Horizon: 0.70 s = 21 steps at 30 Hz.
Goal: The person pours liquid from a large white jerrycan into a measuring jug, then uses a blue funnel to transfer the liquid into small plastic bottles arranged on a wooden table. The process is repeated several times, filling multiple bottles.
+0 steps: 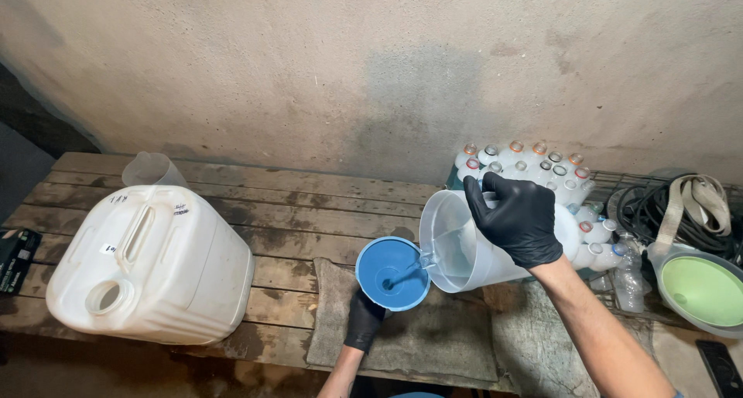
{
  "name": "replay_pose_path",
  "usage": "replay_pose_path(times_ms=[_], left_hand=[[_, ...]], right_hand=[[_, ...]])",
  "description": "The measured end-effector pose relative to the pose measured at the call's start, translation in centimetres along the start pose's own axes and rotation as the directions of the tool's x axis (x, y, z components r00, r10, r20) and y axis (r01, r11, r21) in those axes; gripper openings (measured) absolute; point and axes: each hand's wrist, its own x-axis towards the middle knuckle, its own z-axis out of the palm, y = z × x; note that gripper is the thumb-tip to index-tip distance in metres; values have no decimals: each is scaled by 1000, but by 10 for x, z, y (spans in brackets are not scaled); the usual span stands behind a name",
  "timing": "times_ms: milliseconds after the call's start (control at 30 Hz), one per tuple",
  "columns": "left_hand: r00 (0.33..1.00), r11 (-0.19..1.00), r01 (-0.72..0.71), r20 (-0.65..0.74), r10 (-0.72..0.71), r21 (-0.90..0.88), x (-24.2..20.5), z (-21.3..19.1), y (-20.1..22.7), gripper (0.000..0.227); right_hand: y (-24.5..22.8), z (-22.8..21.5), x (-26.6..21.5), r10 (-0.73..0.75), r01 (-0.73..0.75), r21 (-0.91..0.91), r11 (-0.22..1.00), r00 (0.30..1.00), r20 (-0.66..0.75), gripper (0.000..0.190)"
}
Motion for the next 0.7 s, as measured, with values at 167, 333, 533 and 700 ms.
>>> replay_pose_path(times_ms=[167,333,533,700], left_hand=[[1000,999,11,-2,-11,39,-3,-2,2,34],[1000,1000,4,24,-3,-9,-3,-4,14,18],[999,999,46,11,-46,-12,-2,-4,17,26],[1000,998,-31,0,31,59,-2,-3,8,22]], right_hand=[[0,0,-2,-7,7,14,1000,1000,-10,44],[-2,-2,-1,-21,21,11,1000,1000,-4,42],[-1,-1,-1,-22,22,-1,1000,1000,1,43],[-1,-1,-1,-43,43,-12,999,999,-15,43]])
